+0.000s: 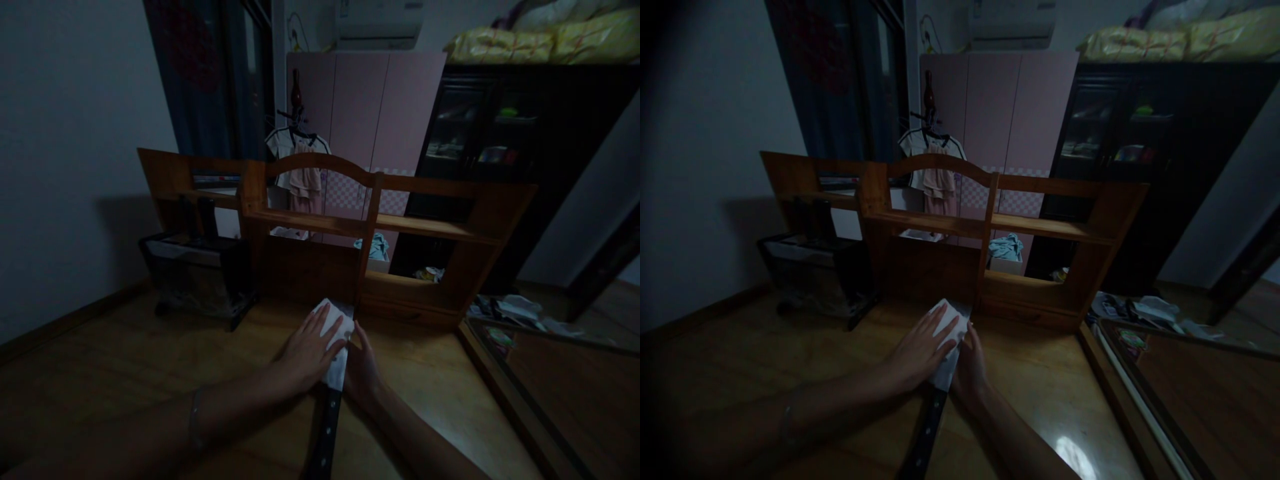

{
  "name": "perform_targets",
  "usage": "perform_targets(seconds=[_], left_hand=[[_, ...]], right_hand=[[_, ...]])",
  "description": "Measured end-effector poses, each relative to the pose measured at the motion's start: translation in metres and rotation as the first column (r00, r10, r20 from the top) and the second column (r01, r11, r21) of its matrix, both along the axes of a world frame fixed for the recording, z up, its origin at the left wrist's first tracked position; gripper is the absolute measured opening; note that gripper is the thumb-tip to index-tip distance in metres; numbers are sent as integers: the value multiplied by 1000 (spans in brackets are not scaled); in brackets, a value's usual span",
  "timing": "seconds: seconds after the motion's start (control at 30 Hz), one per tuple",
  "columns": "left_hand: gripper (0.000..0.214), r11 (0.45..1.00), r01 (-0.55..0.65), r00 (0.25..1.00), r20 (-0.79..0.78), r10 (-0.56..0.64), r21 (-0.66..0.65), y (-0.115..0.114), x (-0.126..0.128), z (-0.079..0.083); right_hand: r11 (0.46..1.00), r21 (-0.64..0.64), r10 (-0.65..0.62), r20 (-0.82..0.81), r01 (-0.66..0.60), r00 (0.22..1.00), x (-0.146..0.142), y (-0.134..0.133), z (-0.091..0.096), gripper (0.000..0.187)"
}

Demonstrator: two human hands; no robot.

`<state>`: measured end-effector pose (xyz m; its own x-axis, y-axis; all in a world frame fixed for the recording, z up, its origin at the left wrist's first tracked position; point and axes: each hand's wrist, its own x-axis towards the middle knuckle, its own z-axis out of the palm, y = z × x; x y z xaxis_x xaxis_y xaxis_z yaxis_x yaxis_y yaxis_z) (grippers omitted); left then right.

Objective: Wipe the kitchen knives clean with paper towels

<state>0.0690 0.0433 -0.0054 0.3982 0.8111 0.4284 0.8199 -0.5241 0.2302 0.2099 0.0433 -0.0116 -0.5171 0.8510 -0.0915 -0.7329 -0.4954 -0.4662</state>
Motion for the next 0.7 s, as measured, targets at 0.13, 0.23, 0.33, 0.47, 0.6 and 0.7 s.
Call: perform_targets(seconds=[0.13, 0.23, 0.33, 0.47, 0.6, 0.7], left_hand=[[54, 997, 33, 993, 114, -25, -71, 11, -17, -6], [56, 965, 149, 955, 284, -84, -217, 14, -25, -8], [59, 904, 240, 868, 496, -37, -353, 11, -26, -6], [59, 858, 308, 768, 640, 32, -412, 8, -24, -2], [63, 860, 293, 697, 709, 106, -417, 12, -26, -4], [62, 878, 266, 704, 702, 106, -399, 14, -30, -3]], right_hand=[[1000, -5, 28, 17, -28, 999, -1, -1, 0, 44], [999, -4, 33, 26, -33, 999, -3, -1, 2, 42], [999, -17, 39, 42, -38, 998, -5, -2, 5, 40], [999, -26, 38, 60, -36, 997, -5, -3, 8, 40], [999, -25, 44, 76, -43, 996, -3, -2, 5, 41], [999, -25, 43, 89, -41, 995, -3, -2, 5, 42]])
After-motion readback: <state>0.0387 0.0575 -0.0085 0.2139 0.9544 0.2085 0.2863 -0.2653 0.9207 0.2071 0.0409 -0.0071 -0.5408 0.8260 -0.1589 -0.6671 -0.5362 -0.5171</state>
